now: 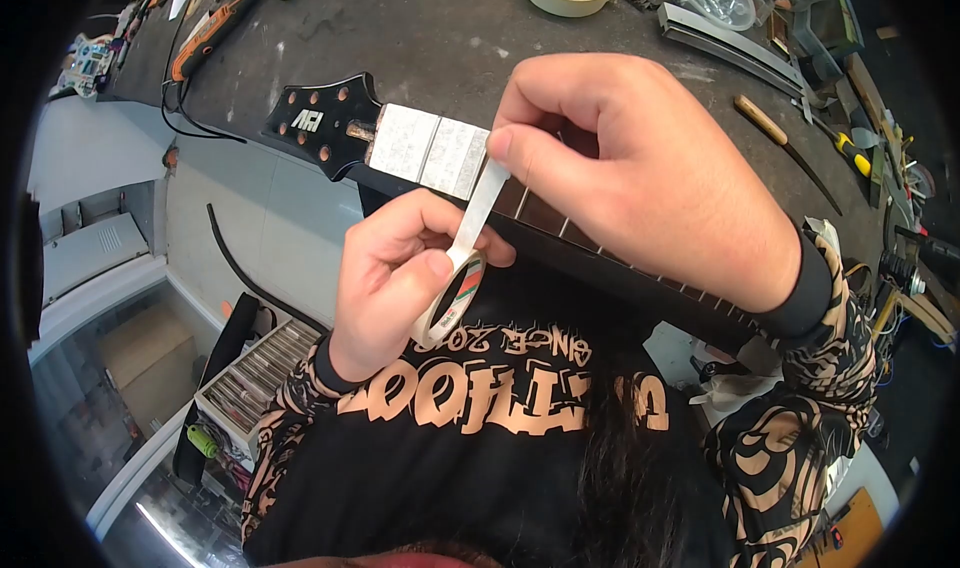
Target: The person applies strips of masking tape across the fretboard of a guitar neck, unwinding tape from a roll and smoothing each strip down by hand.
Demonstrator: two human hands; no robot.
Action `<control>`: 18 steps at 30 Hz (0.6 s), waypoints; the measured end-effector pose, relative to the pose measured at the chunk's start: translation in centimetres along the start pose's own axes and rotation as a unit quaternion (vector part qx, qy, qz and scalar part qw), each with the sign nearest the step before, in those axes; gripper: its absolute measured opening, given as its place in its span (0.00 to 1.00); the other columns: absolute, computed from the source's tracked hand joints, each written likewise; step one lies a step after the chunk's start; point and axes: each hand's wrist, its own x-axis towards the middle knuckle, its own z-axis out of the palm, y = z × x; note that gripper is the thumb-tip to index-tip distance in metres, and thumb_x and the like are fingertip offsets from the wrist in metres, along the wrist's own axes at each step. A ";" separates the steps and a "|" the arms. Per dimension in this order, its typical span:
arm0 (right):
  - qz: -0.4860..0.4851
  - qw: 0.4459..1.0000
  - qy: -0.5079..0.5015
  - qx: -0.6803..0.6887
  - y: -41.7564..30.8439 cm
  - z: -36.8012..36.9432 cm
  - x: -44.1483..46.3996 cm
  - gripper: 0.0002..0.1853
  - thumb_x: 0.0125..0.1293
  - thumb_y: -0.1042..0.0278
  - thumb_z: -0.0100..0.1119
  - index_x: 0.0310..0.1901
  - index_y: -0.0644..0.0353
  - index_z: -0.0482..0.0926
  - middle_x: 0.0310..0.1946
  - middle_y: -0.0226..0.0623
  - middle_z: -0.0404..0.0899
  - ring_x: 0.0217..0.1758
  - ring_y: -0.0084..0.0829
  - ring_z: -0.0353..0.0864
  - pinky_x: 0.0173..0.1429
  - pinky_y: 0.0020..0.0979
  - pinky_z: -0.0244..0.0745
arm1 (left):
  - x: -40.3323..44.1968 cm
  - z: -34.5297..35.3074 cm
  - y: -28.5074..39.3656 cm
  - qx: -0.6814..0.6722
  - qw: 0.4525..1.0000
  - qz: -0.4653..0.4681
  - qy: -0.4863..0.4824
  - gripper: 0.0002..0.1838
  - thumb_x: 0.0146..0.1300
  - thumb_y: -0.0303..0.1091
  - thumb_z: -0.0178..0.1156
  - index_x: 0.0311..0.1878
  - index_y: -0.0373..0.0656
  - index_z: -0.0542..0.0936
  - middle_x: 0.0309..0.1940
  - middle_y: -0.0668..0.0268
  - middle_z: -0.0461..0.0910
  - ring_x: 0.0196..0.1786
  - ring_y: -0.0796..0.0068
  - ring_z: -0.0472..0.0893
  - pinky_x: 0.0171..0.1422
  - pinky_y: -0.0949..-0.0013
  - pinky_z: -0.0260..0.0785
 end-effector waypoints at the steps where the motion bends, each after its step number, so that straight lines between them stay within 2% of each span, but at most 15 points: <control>1: 0.002 1.000 0.000 -0.001 0.2 0.0 0.3 0.13 0.86 0.65 0.68 0.44 0.67 0.84 0.34 0.27 0.82 0.40 0.17 0.76 0.46 0.28 0.74 | 0.1 0.3 -0.2 -0.004 1.000 -0.005 0.013 0.13 0.86 0.33 0.65 0.57 0.31 0.87 0.52 0.53 0.95 0.46 0.83 0.87 0.53 0.73 0.80; 4: 0.002 1.000 -0.005 -0.021 0.6 -0.2 0.9 0.14 0.87 0.63 0.67 0.44 0.66 0.83 0.34 0.27 0.82 0.40 0.17 0.77 0.47 0.28 0.75 | 0.4 1.3 -0.1 -0.006 0.998 -0.014 0.054 0.08 0.88 0.28 0.64 0.52 0.33 0.87 0.47 0.57 0.95 0.39 0.87 0.83 0.44 0.76 0.75; 7: -0.006 1.000 -0.003 -0.015 1.5 -0.2 1.2 0.14 0.87 0.63 0.67 0.44 0.66 0.83 0.34 0.27 0.81 0.40 0.18 0.76 0.48 0.28 0.75 | 0.6 2.4 0.2 -0.070 0.992 -0.040 0.097 0.07 0.87 0.28 0.67 0.52 0.33 0.87 0.46 0.57 0.95 0.38 0.87 0.83 0.44 0.76 0.76; 10: -0.022 1.000 -0.006 -0.018 2.1 -0.2 1.6 0.14 0.87 0.63 0.67 0.44 0.66 0.82 0.34 0.27 0.80 0.40 0.18 0.76 0.48 0.29 0.75 | 0.6 2.9 -0.3 -0.084 0.988 -0.026 0.129 0.05 0.86 0.26 0.69 0.53 0.33 0.88 0.44 0.58 0.94 0.38 0.86 0.84 0.43 0.76 0.77; 13: -0.018 0.999 -0.013 -0.026 2.2 -0.2 1.9 0.14 0.87 0.63 0.66 0.44 0.66 0.82 0.34 0.27 0.80 0.40 0.18 0.75 0.48 0.29 0.75 | 0.6 2.5 -0.5 -0.117 0.985 -0.054 0.115 0.05 0.85 0.26 0.69 0.53 0.32 0.87 0.43 0.58 0.94 0.38 0.85 0.85 0.44 0.75 0.79; 18: -0.024 0.999 -0.010 -0.029 2.5 -0.1 2.2 0.15 0.87 0.62 0.66 0.44 0.66 0.82 0.33 0.26 0.79 0.40 0.18 0.74 0.47 0.29 0.74 | 0.7 2.4 -1.0 -0.097 0.985 -0.044 0.135 0.07 0.86 0.27 0.70 0.52 0.30 0.88 0.43 0.57 0.94 0.39 0.83 0.88 0.43 0.73 0.81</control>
